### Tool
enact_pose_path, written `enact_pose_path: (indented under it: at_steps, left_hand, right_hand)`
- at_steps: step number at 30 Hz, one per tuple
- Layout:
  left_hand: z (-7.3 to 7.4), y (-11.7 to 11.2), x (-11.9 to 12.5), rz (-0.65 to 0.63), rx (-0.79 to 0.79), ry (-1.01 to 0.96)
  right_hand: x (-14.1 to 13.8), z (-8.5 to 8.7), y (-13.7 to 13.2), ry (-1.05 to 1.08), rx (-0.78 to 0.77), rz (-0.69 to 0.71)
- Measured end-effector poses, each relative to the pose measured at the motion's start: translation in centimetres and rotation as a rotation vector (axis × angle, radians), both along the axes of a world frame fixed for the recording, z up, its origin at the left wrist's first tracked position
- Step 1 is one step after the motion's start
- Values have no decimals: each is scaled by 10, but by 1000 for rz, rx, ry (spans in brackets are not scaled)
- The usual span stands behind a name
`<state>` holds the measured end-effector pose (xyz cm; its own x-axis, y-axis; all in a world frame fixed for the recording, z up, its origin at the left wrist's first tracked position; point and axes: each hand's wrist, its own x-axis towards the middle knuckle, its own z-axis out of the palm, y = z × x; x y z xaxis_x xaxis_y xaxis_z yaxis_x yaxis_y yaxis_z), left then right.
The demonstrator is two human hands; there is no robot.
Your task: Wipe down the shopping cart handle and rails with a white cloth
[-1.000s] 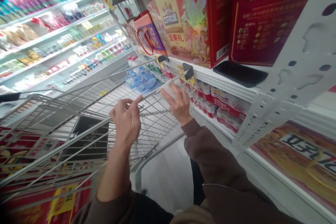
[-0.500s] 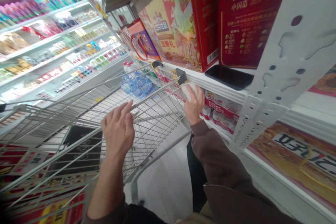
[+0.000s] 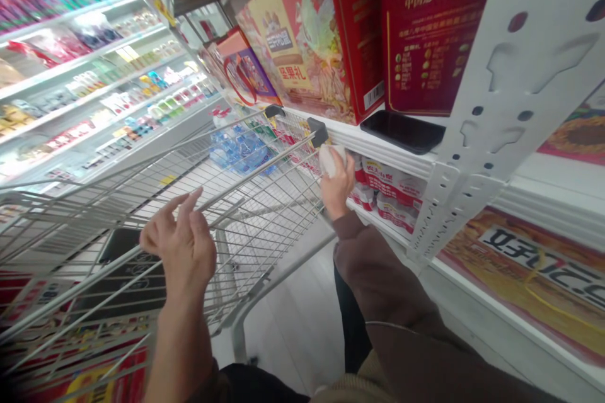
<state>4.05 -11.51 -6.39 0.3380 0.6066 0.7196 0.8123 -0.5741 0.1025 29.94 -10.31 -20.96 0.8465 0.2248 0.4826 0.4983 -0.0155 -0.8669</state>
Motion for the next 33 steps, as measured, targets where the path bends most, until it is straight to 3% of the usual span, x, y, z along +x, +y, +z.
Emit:
enact_pose_path:
  at_steps: [3,7,11,17,22,27,31,33]
  left_hand:
    - [-13,-10,21,-43,53,-38]
    - [-40,-18,51,-206,4,139]
    - [-59,-15,63,-129,-28,111]
    - [-65,-9,53,-112,-68,122]
    - [-76,-11,34,9,83,0]
    - [-87,-14,13,116,95,-68]
    - [-89,-19,1,167,104,-115]
    - [-89,-21,-4,193,90,-136]
  right_hand:
    - [-1,0,6,13,2,7]
    - [-14,2,2,-109,-51,137]
    - [-20,12,0,-31,-24,12]
    - [-46,26,-6,-221,-48,183]
    - [-53,28,-5,-98,23,-6]
    - [-72,20,-8,-340,63,203]
    - [-74,19,-4,-195,68,-8]
    - [-82,17,-5,-212,46,26]
